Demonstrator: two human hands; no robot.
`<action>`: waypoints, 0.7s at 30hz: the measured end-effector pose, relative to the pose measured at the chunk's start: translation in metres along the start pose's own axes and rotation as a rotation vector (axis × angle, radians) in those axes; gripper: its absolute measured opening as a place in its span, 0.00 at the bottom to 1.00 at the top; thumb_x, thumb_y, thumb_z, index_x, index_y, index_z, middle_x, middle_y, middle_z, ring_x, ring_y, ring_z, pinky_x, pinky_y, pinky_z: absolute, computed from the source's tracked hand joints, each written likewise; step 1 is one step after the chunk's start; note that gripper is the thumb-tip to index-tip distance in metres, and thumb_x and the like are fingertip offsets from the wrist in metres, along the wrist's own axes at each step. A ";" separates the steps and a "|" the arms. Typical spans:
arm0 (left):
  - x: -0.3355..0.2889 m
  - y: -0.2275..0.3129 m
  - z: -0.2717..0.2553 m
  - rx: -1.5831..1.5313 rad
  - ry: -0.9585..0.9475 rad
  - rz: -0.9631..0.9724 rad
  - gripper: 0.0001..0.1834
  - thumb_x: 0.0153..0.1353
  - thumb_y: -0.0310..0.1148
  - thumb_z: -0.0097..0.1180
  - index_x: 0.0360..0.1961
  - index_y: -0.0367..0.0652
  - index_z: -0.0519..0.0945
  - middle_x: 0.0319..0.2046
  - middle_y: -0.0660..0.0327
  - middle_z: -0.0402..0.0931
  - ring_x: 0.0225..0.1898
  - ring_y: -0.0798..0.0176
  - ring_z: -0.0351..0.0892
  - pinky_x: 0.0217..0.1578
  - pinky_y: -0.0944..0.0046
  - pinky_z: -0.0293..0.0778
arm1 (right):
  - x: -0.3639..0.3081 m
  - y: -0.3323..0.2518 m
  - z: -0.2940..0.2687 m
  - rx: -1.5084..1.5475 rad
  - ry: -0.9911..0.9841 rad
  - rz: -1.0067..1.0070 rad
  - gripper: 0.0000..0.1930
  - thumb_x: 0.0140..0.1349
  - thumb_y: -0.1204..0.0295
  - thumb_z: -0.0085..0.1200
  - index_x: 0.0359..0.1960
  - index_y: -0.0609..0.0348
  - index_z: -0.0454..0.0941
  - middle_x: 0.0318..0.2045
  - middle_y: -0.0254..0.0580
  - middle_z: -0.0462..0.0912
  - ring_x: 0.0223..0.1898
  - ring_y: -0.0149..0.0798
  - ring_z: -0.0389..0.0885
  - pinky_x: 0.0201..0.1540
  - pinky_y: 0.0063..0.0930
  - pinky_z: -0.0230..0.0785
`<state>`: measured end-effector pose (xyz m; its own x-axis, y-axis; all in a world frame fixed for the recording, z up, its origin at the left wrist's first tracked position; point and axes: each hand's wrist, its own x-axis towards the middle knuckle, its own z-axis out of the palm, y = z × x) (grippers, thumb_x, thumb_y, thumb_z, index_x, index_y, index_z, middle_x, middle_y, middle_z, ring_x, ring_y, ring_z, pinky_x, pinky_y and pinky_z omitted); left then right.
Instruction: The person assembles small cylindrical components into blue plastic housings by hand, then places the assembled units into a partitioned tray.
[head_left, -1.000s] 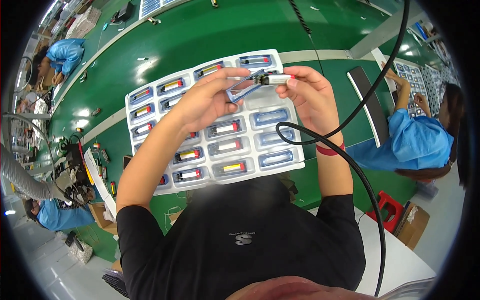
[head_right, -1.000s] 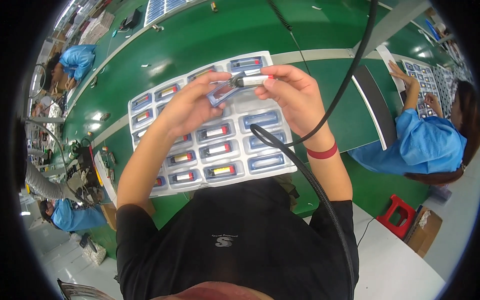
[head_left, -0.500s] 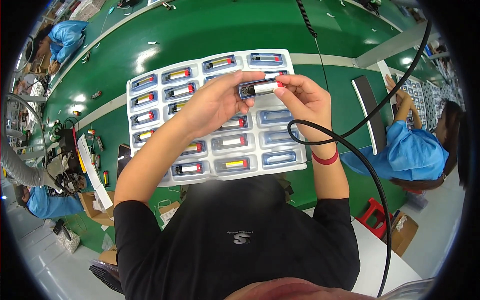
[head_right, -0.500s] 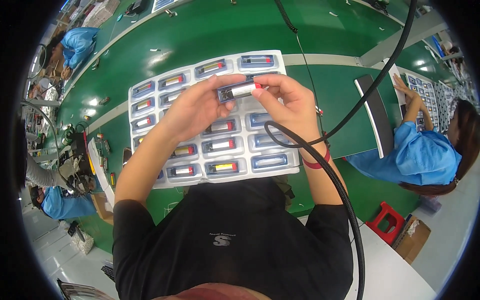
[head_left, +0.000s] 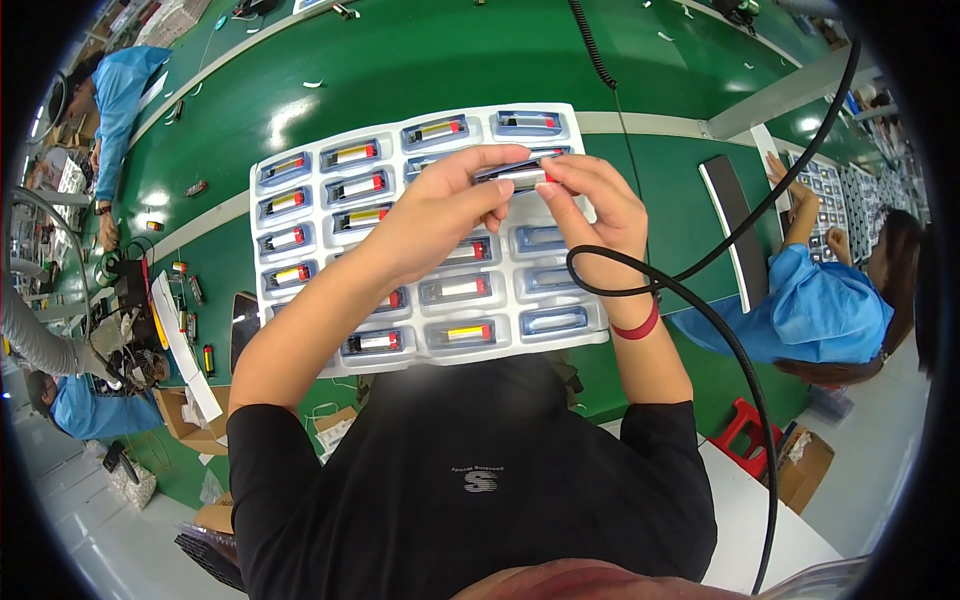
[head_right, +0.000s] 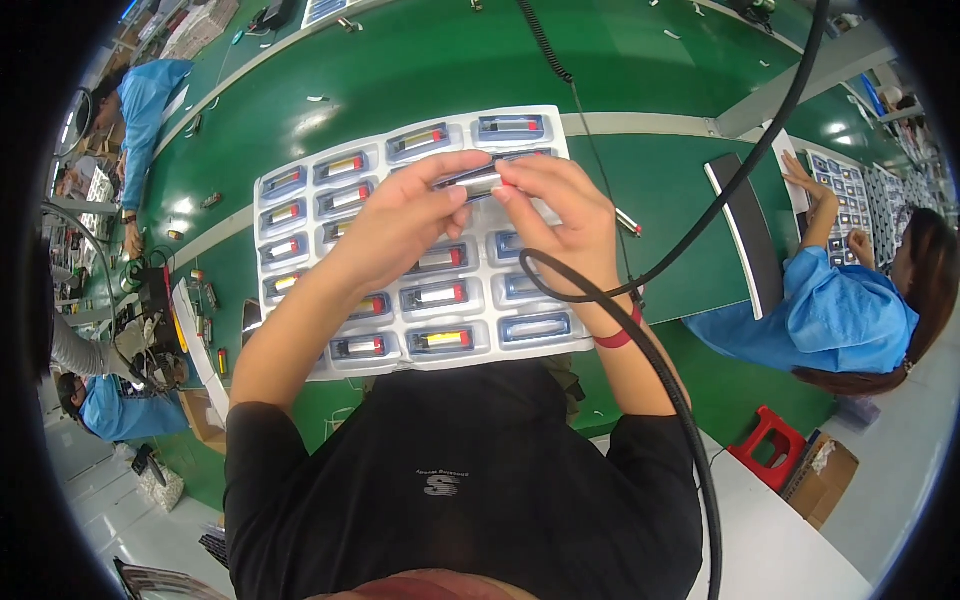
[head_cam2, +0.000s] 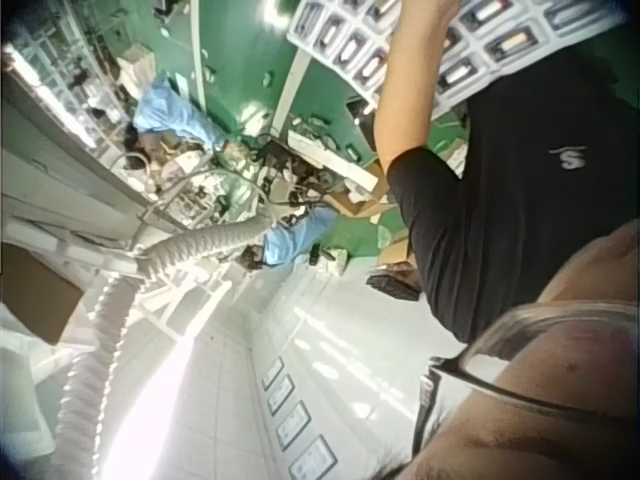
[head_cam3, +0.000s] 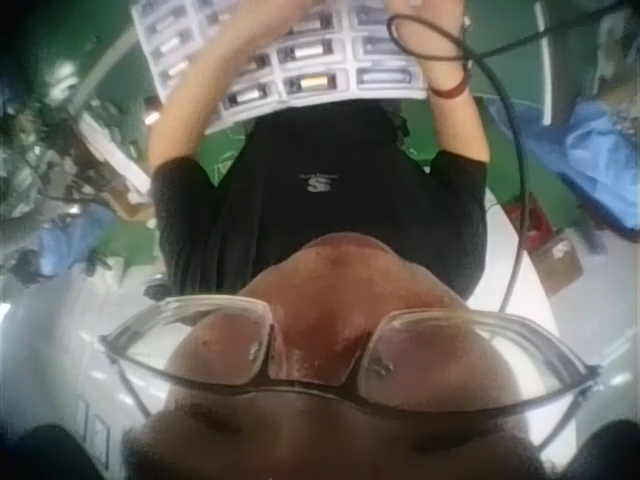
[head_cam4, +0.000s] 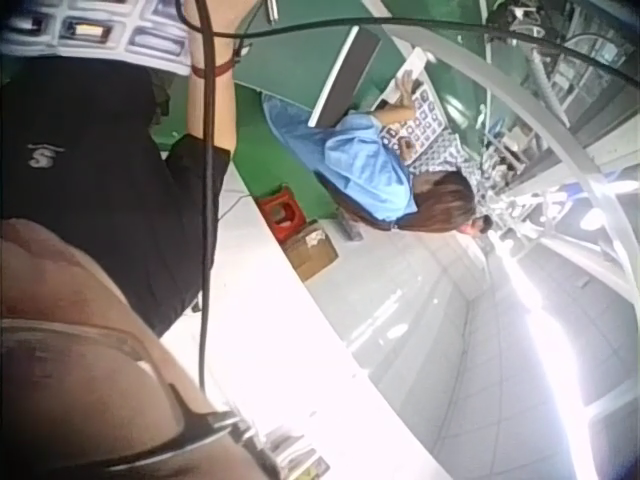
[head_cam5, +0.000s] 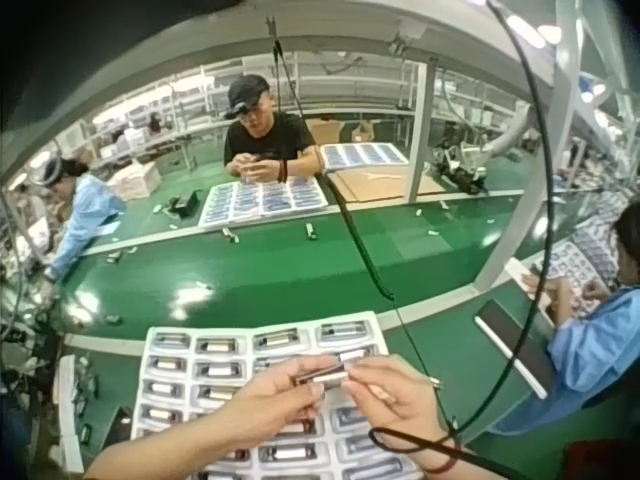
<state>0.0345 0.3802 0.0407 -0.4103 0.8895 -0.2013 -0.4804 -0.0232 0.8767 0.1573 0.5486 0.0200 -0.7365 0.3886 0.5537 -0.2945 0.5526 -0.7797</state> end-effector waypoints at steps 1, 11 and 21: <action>0.000 -0.003 -0.001 0.101 0.028 0.026 0.21 0.74 0.33 0.51 0.65 0.37 0.72 0.38 0.66 0.74 0.38 0.73 0.71 0.42 0.70 0.72 | 0.001 -0.002 0.000 0.002 -0.001 -0.001 0.12 0.59 0.78 0.67 0.45 0.60 0.88 0.43 0.43 0.83 0.36 0.32 0.79 0.42 0.25 0.74; -0.003 -0.009 -0.004 1.054 0.088 0.605 0.20 0.68 0.27 0.55 0.60 0.38 0.73 0.51 0.45 0.77 0.54 0.41 0.78 0.52 0.49 0.76 | -0.010 0.022 -0.020 0.188 -0.186 0.199 0.21 0.66 0.85 0.55 0.62 0.66 0.76 0.51 0.47 0.83 0.53 0.39 0.82 0.54 0.30 0.75; -0.033 0.011 -0.006 0.807 0.209 0.614 0.14 0.61 0.24 0.59 0.48 0.39 0.84 0.32 0.52 0.80 0.34 0.50 0.82 0.36 0.58 0.76 | 0.007 0.015 0.009 0.432 -0.219 0.231 0.16 0.68 0.84 0.53 0.56 0.69 0.74 0.52 0.43 0.78 0.50 0.29 0.79 0.50 0.20 0.70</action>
<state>0.0380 0.3481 0.0546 -0.5726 0.7290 0.3751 0.4882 -0.0643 0.8703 0.1420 0.5536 0.0096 -0.9080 0.2762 0.3151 -0.2994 0.0988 -0.9490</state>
